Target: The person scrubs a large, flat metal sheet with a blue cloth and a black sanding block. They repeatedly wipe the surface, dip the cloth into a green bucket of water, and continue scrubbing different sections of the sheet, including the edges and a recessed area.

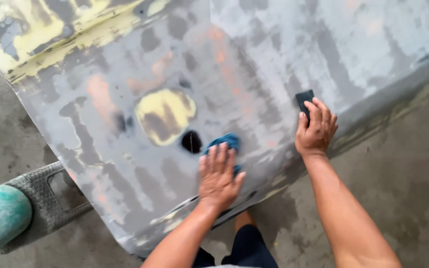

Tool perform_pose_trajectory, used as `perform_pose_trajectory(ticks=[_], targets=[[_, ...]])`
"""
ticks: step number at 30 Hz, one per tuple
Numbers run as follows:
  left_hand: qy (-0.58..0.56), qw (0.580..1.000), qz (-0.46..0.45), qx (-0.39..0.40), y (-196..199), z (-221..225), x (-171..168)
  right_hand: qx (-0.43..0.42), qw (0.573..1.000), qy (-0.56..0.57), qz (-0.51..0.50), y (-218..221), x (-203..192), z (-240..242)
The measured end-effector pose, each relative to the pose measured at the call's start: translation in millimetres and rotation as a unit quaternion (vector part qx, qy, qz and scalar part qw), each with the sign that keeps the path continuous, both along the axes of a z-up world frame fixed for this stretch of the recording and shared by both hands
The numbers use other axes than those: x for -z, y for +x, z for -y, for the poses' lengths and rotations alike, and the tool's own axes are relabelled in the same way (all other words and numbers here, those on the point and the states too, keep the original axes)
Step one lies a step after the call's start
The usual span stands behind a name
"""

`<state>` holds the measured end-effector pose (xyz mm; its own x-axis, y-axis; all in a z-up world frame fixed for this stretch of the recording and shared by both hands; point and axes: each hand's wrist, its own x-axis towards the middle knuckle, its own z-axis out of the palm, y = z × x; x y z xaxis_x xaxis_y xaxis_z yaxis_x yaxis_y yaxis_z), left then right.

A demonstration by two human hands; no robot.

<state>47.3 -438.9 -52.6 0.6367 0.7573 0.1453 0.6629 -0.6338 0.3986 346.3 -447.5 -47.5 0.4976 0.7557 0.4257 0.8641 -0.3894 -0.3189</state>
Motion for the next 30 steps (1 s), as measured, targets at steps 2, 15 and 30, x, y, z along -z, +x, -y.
perform_pose_trajectory(ticks=[2,15,30], targets=[[-0.021,1.0,0.001,-0.002,78.5,-8.2,-8.1,-0.014,1.0,-0.002,-0.011,10.5,2.0,3.3],[-0.011,0.943,-0.092,-0.319,-89.5,-17.2,23.5,-0.058,0.997,-0.002,-0.044,23.8,-3.0,6.3],[-0.03,0.999,-0.034,0.01,167.8,-34.7,8.6,-0.067,0.998,0.009,-0.012,25.3,-1.2,6.8]])
